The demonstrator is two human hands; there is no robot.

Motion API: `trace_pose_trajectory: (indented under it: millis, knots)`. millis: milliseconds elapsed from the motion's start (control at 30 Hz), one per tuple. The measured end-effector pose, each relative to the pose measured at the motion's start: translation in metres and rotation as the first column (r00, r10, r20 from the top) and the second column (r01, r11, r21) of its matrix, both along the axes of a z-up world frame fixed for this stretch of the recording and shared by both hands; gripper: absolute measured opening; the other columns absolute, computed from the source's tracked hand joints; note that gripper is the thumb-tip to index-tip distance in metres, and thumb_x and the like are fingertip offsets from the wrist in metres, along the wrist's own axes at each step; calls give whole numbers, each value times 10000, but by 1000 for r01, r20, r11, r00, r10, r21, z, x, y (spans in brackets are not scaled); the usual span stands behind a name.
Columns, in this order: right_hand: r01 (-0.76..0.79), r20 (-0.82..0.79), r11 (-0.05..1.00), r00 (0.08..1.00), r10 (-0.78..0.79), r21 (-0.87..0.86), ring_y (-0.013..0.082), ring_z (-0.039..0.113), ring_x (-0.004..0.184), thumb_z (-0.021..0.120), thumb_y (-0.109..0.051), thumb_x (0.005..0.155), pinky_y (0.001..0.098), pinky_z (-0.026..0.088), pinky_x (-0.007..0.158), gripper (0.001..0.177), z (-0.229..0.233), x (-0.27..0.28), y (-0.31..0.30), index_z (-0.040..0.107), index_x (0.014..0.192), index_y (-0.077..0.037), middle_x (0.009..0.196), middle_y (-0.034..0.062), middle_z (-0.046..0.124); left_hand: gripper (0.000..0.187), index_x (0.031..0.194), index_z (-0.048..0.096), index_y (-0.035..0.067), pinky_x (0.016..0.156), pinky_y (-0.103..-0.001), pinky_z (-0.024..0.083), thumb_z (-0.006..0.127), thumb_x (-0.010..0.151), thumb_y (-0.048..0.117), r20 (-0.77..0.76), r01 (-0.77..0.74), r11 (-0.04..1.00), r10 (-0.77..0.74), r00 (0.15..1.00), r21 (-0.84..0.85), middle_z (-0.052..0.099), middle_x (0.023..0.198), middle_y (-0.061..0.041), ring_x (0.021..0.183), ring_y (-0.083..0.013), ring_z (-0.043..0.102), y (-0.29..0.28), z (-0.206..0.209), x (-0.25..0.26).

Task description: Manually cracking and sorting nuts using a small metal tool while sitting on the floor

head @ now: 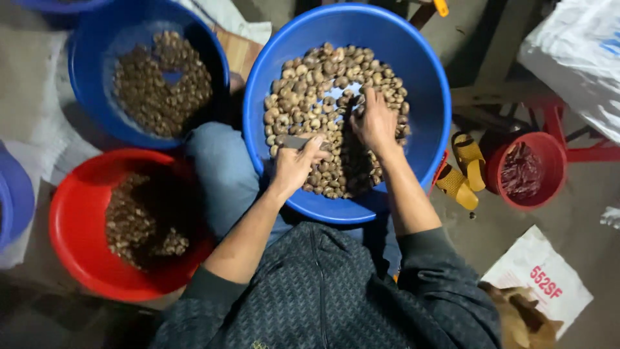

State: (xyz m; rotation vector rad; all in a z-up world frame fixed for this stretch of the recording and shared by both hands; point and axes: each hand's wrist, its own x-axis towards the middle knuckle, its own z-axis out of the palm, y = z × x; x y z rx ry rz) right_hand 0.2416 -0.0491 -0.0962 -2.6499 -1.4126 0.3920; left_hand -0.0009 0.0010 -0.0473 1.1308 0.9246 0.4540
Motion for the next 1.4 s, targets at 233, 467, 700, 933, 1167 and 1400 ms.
trace_pose_trajectory:
  millis: [233,467,700,933,1167,1400]
  knots:
    - [640,-969,747,248,22,181,354,755,785,679,-44,875,418,634,642,416,48,-80,-29,587,1277,8,1145,251,655,347,1210,705,9,786,-388,628,609,1044,298,-25,-70,998,70,997,2,745,1068,-291,972,-352,753,9,54,1]
    - [844,-967,528,-202,154,-93,336,752,986,729,-83,918,456,631,909,373,67,-136,-34,643,1267,20,1105,182,681,260,1153,790,78,890,-383,614,616,1056,245,-12,-49,947,56,998,317,765,1147,-191,1065,-268,731,3,59,-2]
    - [893,-928,423,-276,251,-151,328,715,1093,689,-76,957,473,578,1003,320,54,-138,-37,646,1266,-3,1111,140,674,295,1204,771,52,877,-354,613,647,1044,266,-37,10,944,2,999,329,749,1190,-197,1055,-248,719,3,50,-3]
    - [910,-944,397,-227,239,-119,347,724,1065,696,-67,947,467,599,974,314,57,-143,-41,645,1246,15,1109,177,695,262,1193,775,50,806,-291,631,657,1042,229,5,19,959,-21,1000,282,760,1148,-184,975,-185,714,4,29,-7]
    - [912,-962,399,-184,200,-92,344,728,1045,707,-71,940,468,606,951,337,54,-143,-41,634,1250,39,1141,225,708,243,1171,780,52,827,-306,635,692,1021,221,3,20,967,-22,1000,253,761,1132,-171,972,-187,700,3,29,-5]
    - [909,-968,401,-190,165,-110,315,748,1005,717,-75,930,432,626,912,324,59,-143,-39,657,1226,39,1122,234,726,249,1184,781,72,815,-293,642,672,1038,241,-16,35,957,-31,999,288,766,1122,-162,973,-171,704,8,24,-6]
